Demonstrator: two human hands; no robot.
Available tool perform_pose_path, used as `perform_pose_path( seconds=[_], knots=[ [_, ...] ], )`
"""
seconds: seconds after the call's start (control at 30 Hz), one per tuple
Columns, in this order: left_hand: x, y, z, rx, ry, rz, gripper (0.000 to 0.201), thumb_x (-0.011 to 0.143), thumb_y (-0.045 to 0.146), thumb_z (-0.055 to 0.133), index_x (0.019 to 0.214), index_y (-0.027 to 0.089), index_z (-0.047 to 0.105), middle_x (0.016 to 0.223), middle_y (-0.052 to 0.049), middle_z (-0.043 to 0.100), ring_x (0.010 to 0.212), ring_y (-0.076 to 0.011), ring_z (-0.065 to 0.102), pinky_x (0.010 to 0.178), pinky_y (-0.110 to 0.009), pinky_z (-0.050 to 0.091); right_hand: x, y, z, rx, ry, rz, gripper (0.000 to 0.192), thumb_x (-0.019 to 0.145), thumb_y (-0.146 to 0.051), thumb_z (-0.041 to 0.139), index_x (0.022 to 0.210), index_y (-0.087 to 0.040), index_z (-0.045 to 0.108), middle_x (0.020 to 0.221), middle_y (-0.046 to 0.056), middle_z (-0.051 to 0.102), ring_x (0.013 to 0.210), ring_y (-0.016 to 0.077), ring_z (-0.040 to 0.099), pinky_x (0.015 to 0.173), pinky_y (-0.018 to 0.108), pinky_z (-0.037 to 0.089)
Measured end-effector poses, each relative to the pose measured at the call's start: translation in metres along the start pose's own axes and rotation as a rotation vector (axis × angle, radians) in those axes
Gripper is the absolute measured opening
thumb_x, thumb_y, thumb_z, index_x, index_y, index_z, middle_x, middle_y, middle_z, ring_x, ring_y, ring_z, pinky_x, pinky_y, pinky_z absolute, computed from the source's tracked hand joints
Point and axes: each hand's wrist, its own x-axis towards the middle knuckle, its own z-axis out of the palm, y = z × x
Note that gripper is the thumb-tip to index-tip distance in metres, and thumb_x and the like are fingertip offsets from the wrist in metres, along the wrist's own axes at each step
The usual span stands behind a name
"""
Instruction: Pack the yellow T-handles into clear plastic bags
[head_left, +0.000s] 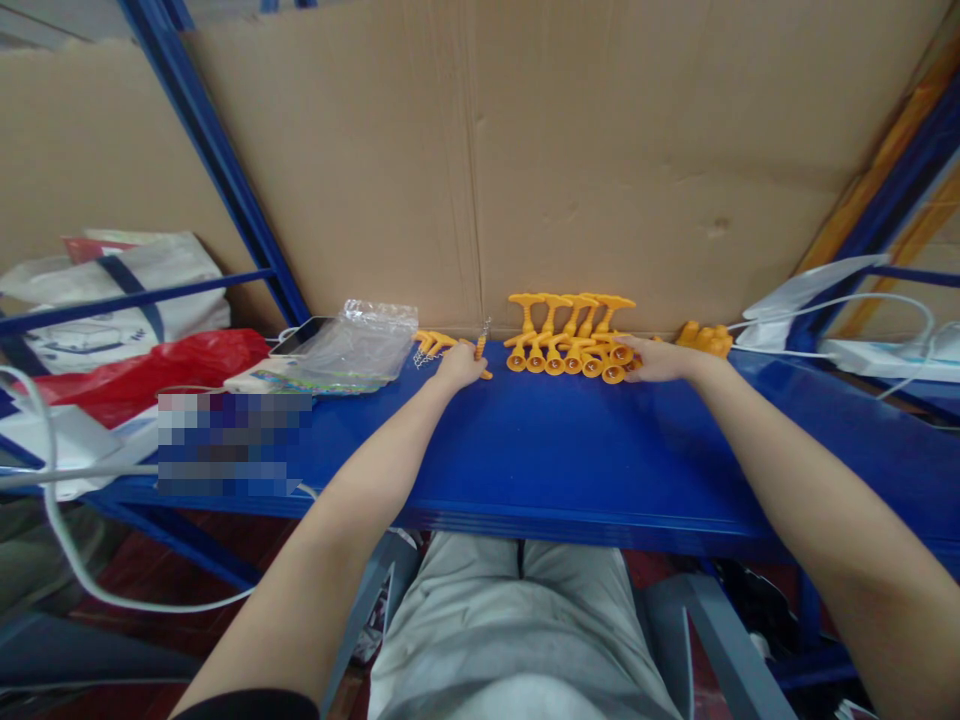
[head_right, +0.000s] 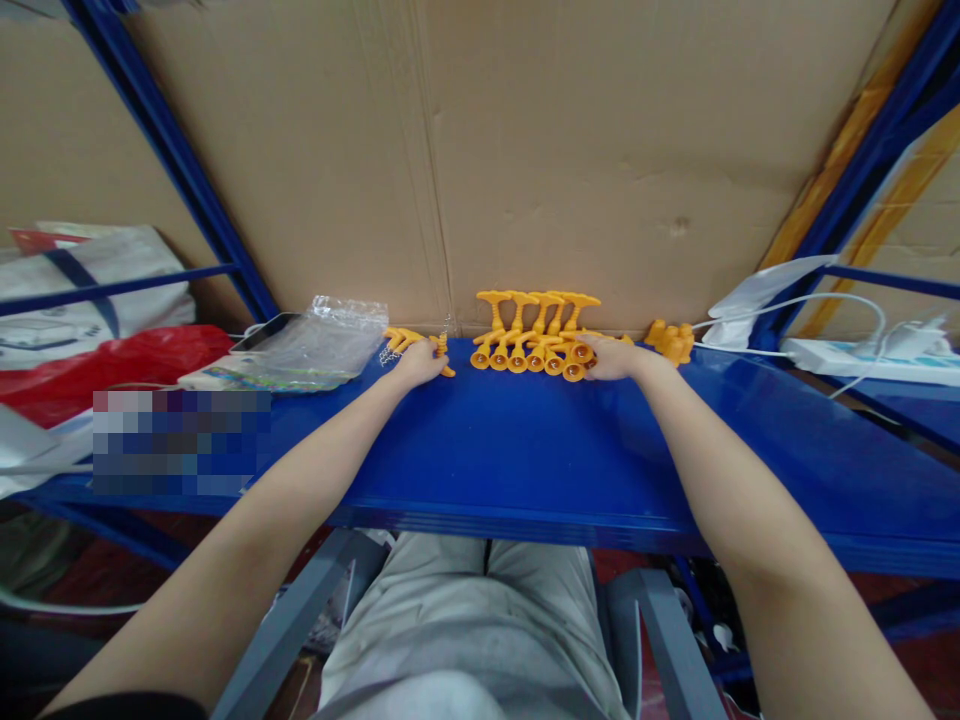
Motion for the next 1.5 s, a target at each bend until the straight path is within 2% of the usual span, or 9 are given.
perform_pose_path(
  seconds=[0.07,0.17,0.37,0.47,0.8,1.17,1.4,1.5],
  knots=[
    [0.000,0.000,-0.001,-0.002,-0.004,-0.010,0.024,0.086,0.025,0.052,0.095,0.011,0.070,0.104,-0.013,0.072,0.098,-0.0242,0.068,0.083,-0.026,0.051,0.001,0.005,-0.002,0.048,-0.048,-0.026,0.073,0.072,-0.038,0.067,0.141,-0.021,0.049,0.134,0.007,0.060,0.119,0.0271,0.059,0.100,0.038,0.048],
    [-0.001,0.001,-0.002,0.006,-0.009,-0.013,0.024,0.086,0.024,0.052,0.095,0.011,0.070,0.103,-0.012,0.072,0.098,-0.0239,0.069,0.082,-0.026,0.051,0.000,0.002,-0.006,0.036,-0.047,0.011,0.064,0.076,-0.038,0.065,0.136,-0.019,0.055,0.131,0.009,0.062,0.119,0.0275,0.060,0.100,0.036,0.047],
    [-0.001,0.000,-0.003,-0.007,0.004,-0.008,0.021,0.085,0.024,0.053,0.093,0.012,0.069,0.101,-0.011,0.073,0.096,-0.0233,0.069,0.082,-0.026,0.051,0.000,-0.007,-0.007,-0.101,0.013,0.077,0.044,0.080,-0.037,0.061,0.121,-0.022,0.062,0.101,0.008,0.073,0.092,0.0272,0.069,0.081,0.036,0.051],
    [-0.001,0.000,-0.002,-0.014,-0.003,-0.005,0.020,0.085,0.023,0.053,0.093,0.012,0.069,0.101,-0.011,0.073,0.095,-0.0223,0.069,0.082,-0.025,0.051,0.001,-0.007,-0.005,-0.134,0.054,0.054,0.041,0.079,-0.039,0.062,0.117,-0.023,0.062,0.094,0.007,0.074,0.087,0.0258,0.068,0.076,0.033,0.050],
    [-0.001,0.000,-0.001,0.017,-0.046,0.002,0.026,0.086,0.030,0.054,0.100,0.013,0.068,0.104,-0.012,0.072,0.102,-0.0245,0.067,0.086,-0.027,0.050,-0.007,-0.023,-0.012,-0.199,0.022,0.094,0.040,0.083,-0.039,0.058,0.119,-0.021,0.055,0.114,0.013,0.068,0.102,0.0297,0.065,0.080,0.037,0.048],
    [-0.005,0.003,-0.004,-0.053,-0.081,0.048,0.018,0.082,0.017,0.055,0.084,0.014,0.073,0.085,-0.009,0.073,0.092,-0.0229,0.069,0.082,-0.026,0.051,-0.008,-0.026,-0.011,-0.188,0.023,0.131,0.042,0.082,-0.040,0.059,0.115,-0.017,0.046,0.115,0.018,0.066,0.102,0.0326,0.064,0.077,0.037,0.047],
    [-0.005,0.003,-0.005,-0.038,-0.048,0.012,0.021,0.087,0.023,0.052,0.094,0.015,0.070,0.096,-0.009,0.073,0.097,-0.0222,0.068,0.086,-0.027,0.050,-0.007,-0.025,-0.011,-0.204,0.030,0.133,0.042,0.082,-0.040,0.059,0.114,-0.017,0.046,0.112,0.018,0.067,0.101,0.0330,0.065,0.076,0.037,0.047],
    [-0.005,0.001,-0.004,-0.045,0.008,0.027,0.024,0.089,0.026,0.051,0.097,0.015,0.070,0.102,-0.011,0.071,0.101,-0.0227,0.066,0.090,-0.029,0.049,-0.008,-0.026,-0.011,-0.200,0.024,0.130,0.042,0.083,-0.039,0.058,0.116,-0.016,0.046,0.114,0.019,0.066,0.104,0.0342,0.064,0.078,0.038,0.048]
  ],
)
